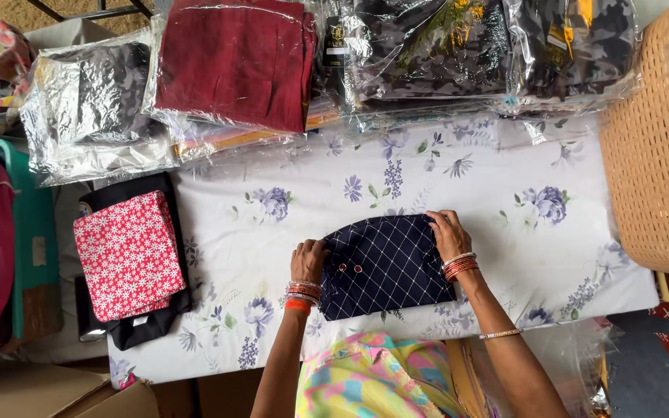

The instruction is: The person is folding clothes at the folding station.

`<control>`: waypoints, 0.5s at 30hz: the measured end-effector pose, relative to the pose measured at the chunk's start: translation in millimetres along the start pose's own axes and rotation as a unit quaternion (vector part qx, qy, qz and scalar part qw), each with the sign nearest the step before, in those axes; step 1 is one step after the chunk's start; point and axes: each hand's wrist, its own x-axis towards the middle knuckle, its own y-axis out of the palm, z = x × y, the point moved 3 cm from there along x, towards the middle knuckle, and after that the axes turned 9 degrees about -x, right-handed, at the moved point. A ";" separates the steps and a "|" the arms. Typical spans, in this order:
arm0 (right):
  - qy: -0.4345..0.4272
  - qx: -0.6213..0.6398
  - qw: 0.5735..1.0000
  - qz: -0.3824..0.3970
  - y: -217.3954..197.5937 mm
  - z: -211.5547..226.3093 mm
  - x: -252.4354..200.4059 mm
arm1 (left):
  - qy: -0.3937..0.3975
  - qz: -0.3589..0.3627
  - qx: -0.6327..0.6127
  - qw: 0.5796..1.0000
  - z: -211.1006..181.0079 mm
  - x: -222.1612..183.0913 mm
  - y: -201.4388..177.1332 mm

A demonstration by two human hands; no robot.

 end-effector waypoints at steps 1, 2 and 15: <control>-0.005 -0.001 1.000 -0.008 -2.4 1.8 -1.2 | 0.013 -0.002 0.000 1.000 2.1 -2.8 3.2; -0.010 -0.002 1.000 -0.016 -4.5 4.4 -1.5 | 0.025 -0.005 0.000 1.000 4.8 -5.1 5.7; 0.056 -0.041 0.997 -0.028 3.1 28.2 -9.6 | -0.046 -0.022 0.045 0.998 4.2 36.4 -0.9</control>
